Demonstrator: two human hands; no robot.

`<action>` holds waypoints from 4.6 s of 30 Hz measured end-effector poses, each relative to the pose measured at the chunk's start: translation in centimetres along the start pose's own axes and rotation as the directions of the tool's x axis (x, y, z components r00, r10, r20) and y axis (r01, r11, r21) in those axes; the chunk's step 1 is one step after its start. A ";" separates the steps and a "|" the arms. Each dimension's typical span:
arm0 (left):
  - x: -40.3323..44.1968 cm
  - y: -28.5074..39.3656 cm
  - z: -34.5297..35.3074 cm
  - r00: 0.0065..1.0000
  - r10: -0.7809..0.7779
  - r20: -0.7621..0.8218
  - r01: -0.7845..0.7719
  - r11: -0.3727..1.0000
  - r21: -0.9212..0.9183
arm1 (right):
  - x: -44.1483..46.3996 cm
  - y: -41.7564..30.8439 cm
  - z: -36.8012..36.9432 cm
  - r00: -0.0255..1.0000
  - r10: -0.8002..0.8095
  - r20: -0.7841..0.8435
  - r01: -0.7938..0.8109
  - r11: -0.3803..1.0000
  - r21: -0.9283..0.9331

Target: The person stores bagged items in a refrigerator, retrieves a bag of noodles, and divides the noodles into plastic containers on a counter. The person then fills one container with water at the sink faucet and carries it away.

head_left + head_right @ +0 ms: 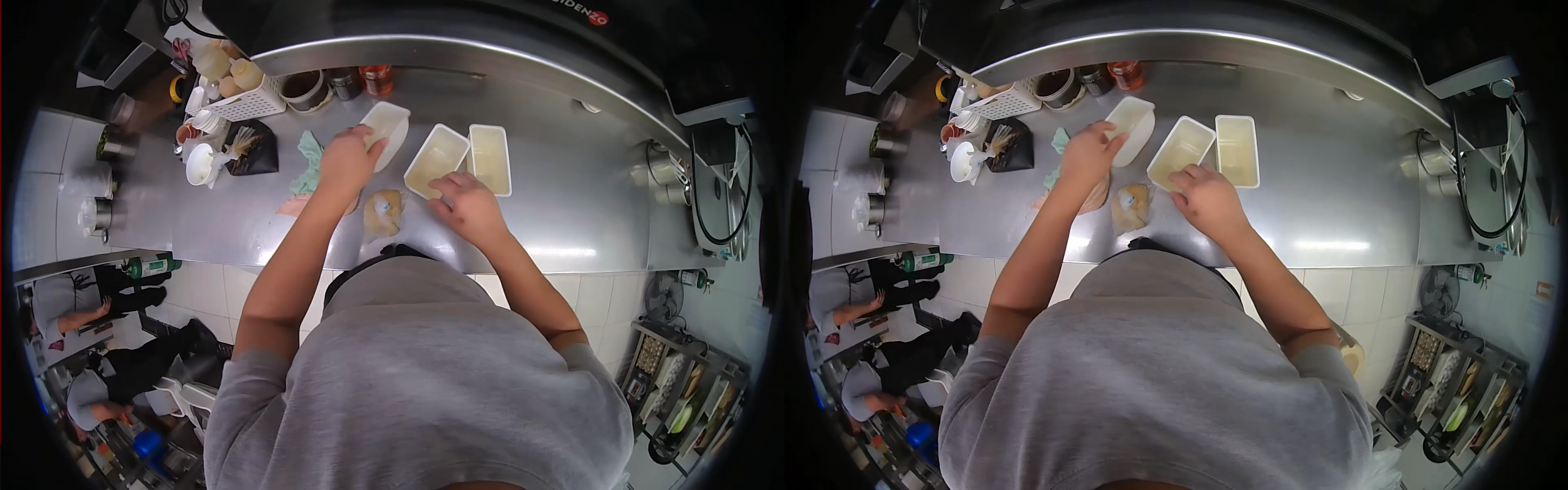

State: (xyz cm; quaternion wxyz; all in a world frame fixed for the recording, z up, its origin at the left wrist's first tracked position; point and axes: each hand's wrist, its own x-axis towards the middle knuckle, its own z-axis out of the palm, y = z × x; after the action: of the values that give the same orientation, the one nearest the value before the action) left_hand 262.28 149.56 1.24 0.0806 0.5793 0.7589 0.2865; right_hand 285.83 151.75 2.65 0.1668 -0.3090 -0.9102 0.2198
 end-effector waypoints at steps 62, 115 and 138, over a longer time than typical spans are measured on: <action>-5.7 7.6 -11.2 0.973 0.186 -0.137 -0.231 0.824 -0.517 | 5.9 -11.0 -5.4 0.940 -0.088 -0.330 0.137 0.982 0.128; -5.6 6.4 -10.0 0.979 0.202 0.025 -0.144 0.771 -0.621 | 2.5 -6.8 -4.5 0.979 0.205 0.005 -0.110 0.504 0.857; -6.2 6.5 -5.8 0.564 0.500 0.657 0.494 0.433 -0.754 | -5.5 -15.6 1.4 0.420 0.762 -0.493 -0.313 0.632 0.709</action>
State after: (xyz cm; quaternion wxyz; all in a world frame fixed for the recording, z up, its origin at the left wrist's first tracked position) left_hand 266.98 142.94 8.13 0.7187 0.5017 0.3445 0.3362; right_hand 281.70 136.74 8.36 0.5246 -0.6012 -0.4948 0.3443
